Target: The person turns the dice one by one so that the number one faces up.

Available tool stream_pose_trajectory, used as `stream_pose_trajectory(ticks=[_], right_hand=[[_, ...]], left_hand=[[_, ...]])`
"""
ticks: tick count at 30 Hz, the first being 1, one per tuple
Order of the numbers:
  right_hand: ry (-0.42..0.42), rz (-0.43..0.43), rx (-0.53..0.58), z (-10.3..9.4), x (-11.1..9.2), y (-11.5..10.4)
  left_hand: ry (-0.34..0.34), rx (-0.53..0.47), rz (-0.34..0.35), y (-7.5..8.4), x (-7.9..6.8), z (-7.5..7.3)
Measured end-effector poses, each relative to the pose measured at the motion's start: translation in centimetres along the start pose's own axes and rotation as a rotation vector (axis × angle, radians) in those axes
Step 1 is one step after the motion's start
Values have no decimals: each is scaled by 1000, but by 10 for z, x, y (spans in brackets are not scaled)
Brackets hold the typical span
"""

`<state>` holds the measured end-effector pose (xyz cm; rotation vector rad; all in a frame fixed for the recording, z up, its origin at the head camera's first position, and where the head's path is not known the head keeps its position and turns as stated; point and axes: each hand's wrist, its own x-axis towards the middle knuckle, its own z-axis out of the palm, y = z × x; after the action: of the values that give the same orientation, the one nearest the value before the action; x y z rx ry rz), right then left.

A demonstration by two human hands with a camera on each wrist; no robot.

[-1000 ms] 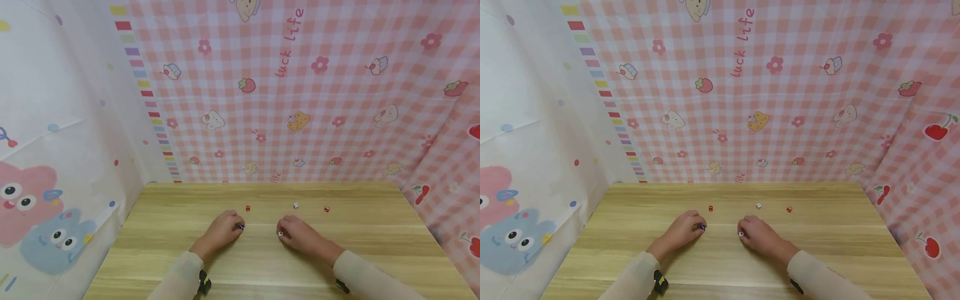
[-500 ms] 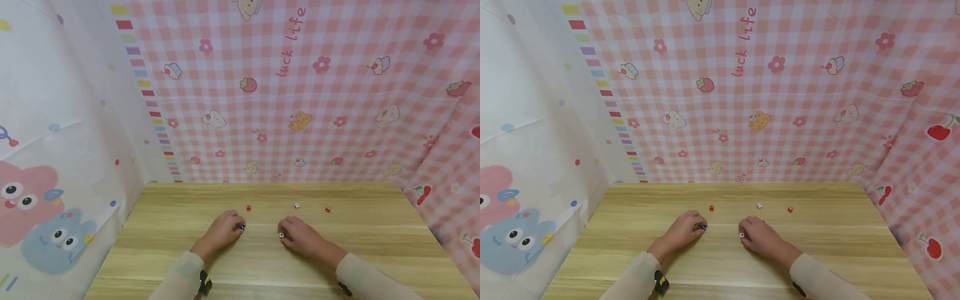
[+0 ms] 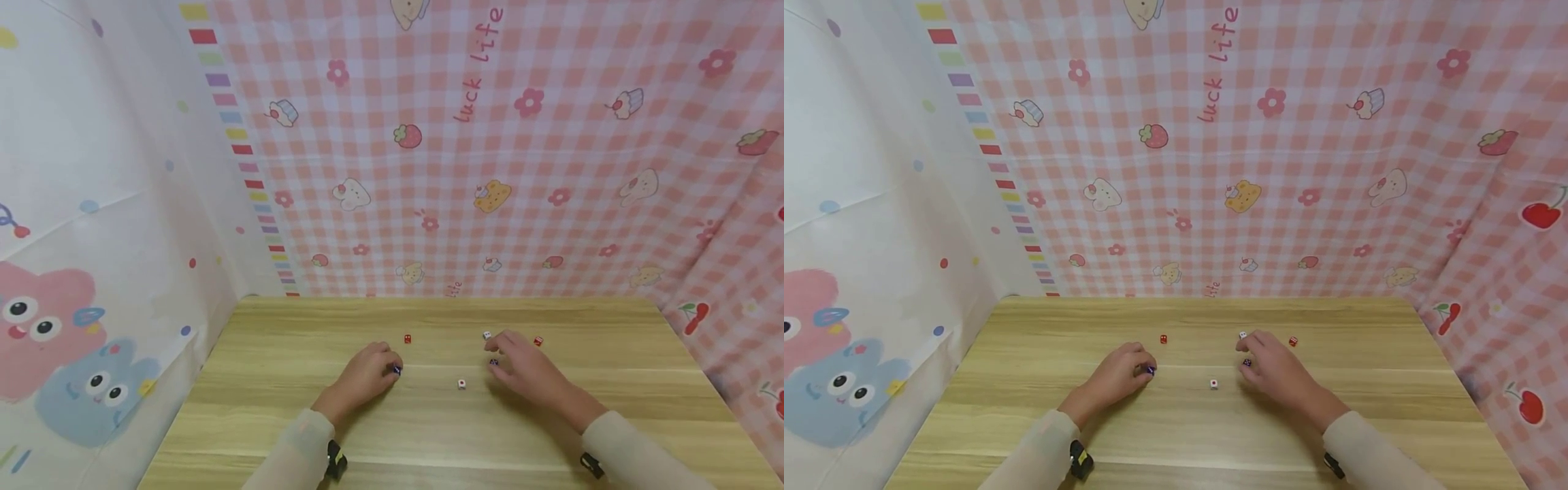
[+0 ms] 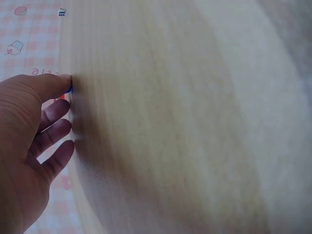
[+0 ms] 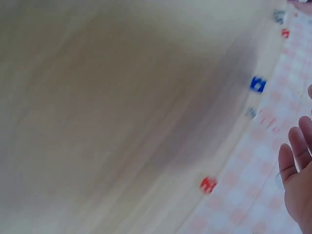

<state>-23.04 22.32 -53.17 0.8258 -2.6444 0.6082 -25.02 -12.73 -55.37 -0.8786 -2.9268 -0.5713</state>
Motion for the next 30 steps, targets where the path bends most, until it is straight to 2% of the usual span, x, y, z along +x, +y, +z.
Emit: stream_pose_trajectory(ticks=[5, 11, 14, 24, 30], right_hand=[[39, -26, -48, -14, -4, 26], [87, -34, -92, -18, -8, 55], [61, 19, -85, -19, -9, 65], [-120, 229, -19, -28, -14, 91], [-181, 264, -13, -26, -13, 105]], left_hand=[[6, 2, 0, 0, 1, 0], [8, 1, 1, -1, 0, -2], [6, 2, 0, -1, 0, -2], [-1, 0, -9, -1, 1, -1], [2, 2, 1, -1, 0, -2]])
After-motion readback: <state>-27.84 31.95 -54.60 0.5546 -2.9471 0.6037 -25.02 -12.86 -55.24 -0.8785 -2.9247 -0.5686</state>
